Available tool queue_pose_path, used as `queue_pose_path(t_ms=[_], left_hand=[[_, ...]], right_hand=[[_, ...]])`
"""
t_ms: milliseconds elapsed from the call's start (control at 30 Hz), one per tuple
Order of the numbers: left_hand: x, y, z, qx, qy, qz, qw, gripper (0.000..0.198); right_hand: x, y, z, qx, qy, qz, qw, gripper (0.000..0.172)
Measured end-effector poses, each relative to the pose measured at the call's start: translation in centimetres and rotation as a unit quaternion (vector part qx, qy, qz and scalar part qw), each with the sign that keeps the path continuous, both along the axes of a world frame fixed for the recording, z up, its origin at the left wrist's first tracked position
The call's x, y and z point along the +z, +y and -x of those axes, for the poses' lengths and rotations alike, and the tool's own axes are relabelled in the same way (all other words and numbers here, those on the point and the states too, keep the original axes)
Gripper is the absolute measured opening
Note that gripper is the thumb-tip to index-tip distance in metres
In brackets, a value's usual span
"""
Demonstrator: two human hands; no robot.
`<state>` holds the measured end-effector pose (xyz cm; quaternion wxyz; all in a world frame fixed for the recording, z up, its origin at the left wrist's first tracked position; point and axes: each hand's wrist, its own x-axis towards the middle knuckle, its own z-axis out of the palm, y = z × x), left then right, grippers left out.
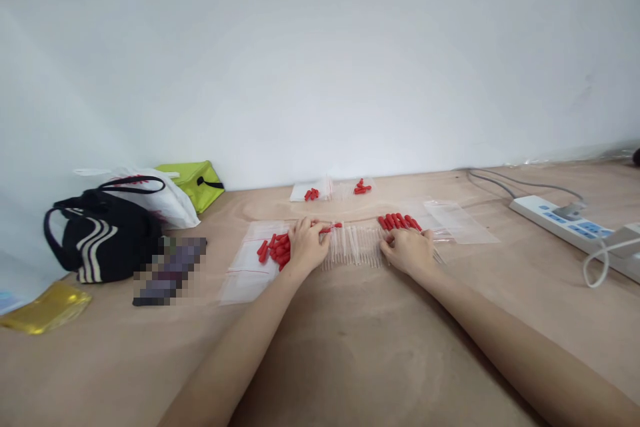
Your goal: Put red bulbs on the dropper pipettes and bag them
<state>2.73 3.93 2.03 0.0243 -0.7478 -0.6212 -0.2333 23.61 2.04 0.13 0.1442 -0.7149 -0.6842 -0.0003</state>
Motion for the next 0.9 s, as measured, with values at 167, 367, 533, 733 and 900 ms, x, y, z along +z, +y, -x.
queue_pose_path(t_ms=[167,367,533,733,900], left_hand=[[0.2,3.6,-2.1,0.015,-0.002,0.084,0.996,0.023],[-0.7,6.0,-2.7,0.03,-0.024,0.14,0.989,0.011],[-1.0,6.3,-2.4,0.031,-0.077,0.109,0.991,0.005],[-0.7,5.1,-2.0,-0.023,-0.183,0.015,0.983,0.008],[-1.4,2.5,-1.0,-0.074,-0.276,-0.047,0.957,0.011]], right_hand=[[0.3,-0.2,0.2,-0.006,-0.015,0.03,0.999,0.027],[0.6,-0.3,0.6,0.005,-0.041,0.038,0.998,0.03],[0.7,-0.3,0.9,0.0,-0.049,0.044,0.998,0.031],[0.8,-0.3,1.3,-0.002,-0.066,0.049,0.997,0.03],[0.3,-0.1,1.3,-0.008,-0.07,0.042,0.997,0.029]])
